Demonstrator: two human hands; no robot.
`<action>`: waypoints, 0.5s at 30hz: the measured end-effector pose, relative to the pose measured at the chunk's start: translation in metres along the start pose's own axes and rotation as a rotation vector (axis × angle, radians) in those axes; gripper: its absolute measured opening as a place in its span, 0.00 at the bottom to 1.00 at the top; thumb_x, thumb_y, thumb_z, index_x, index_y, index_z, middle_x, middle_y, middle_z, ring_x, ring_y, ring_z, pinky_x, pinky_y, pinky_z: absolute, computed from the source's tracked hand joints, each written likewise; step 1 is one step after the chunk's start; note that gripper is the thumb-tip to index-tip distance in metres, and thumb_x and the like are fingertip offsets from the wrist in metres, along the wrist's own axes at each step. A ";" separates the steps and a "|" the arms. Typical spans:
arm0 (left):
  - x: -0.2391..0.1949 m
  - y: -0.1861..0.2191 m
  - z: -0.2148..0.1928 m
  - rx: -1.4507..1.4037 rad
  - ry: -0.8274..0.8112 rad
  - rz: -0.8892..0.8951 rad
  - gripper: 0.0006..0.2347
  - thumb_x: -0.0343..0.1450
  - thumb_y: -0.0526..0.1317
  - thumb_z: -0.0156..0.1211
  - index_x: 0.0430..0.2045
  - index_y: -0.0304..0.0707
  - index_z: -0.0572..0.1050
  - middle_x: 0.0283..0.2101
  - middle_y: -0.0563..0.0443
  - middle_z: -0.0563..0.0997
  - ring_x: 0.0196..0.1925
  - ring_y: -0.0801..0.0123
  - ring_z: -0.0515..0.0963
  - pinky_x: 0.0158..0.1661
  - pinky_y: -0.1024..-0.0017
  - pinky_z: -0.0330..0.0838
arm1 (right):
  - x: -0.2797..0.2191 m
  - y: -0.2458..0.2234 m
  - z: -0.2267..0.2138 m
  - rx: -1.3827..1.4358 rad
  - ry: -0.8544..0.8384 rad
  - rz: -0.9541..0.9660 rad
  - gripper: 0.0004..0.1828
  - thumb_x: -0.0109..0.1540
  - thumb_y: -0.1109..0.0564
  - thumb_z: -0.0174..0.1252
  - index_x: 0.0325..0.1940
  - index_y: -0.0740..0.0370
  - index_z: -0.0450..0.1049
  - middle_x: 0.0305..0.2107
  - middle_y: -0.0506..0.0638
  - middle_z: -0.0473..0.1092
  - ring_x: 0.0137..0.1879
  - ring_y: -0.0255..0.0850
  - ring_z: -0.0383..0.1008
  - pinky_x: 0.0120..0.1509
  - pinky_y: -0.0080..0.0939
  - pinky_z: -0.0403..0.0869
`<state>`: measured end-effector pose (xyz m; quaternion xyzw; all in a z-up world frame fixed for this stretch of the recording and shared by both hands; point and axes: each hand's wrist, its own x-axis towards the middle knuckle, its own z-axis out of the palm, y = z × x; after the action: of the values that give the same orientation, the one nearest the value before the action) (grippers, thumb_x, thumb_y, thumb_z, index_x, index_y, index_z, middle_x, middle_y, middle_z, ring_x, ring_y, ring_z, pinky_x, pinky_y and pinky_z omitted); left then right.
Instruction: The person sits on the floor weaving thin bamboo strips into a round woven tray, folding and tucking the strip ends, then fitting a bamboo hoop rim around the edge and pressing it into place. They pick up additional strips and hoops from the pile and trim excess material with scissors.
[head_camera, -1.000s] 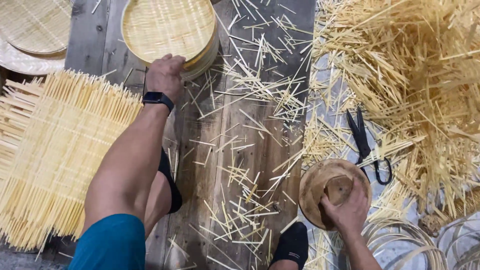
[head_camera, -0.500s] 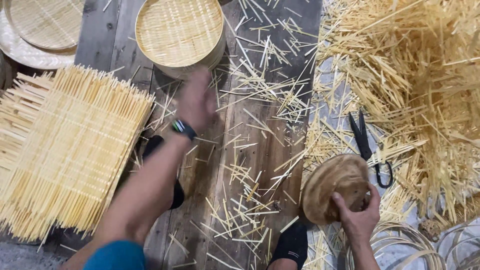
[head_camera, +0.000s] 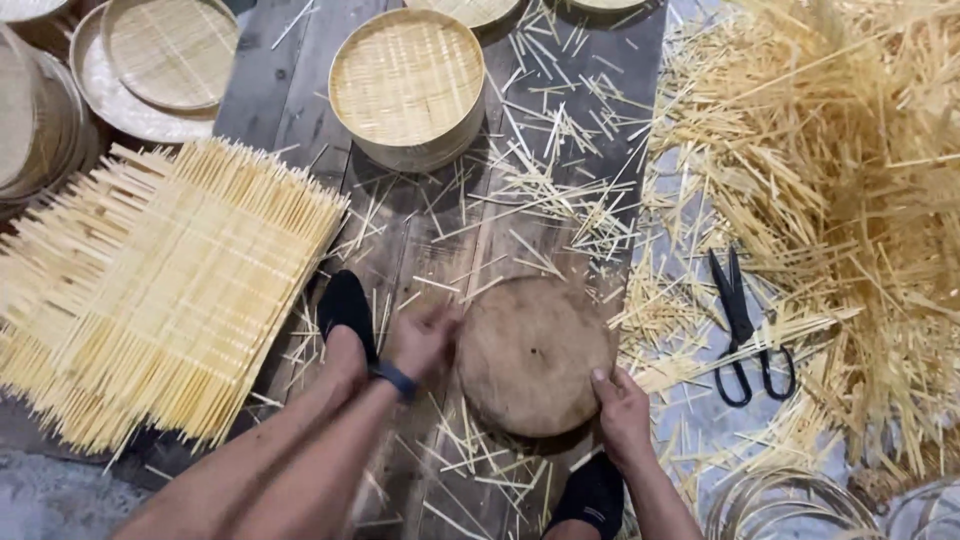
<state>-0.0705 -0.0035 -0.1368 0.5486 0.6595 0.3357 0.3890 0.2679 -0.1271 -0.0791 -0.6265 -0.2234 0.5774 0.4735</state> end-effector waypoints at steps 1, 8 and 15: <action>0.007 0.046 -0.040 0.001 -0.006 -0.006 0.15 0.70 0.44 0.65 0.46 0.36 0.82 0.40 0.49 0.85 0.41 0.68 0.82 0.43 0.71 0.76 | -0.003 0.001 -0.002 0.000 0.005 0.007 0.25 0.64 0.49 0.57 0.58 0.71 0.73 0.47 0.54 0.76 0.50 0.38 0.75 0.57 0.40 0.72; 0.077 -0.062 -0.228 1.034 0.252 0.027 0.26 0.65 0.38 0.63 0.59 0.27 0.72 0.61 0.21 0.69 0.57 0.32 0.71 0.58 0.48 0.67 | -0.033 -0.048 0.000 -0.131 -0.003 0.251 0.21 0.64 0.48 0.58 0.56 0.63 0.73 0.34 0.53 0.77 0.34 0.39 0.77 0.35 0.40 0.77; 0.055 0.027 -0.251 1.057 0.018 -0.233 0.23 0.62 0.46 0.72 0.48 0.39 0.75 0.61 0.26 0.68 0.61 0.36 0.72 0.57 0.51 0.70 | -0.006 -0.004 -0.017 -0.178 0.010 0.189 0.19 0.62 0.51 0.63 0.50 0.69 0.78 0.22 0.50 0.73 0.25 0.39 0.71 0.30 0.37 0.71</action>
<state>-0.2845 0.0511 -0.0027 0.5900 0.7983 -0.0824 0.0888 0.2840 -0.1357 -0.0750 -0.6873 -0.2115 0.5939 0.3607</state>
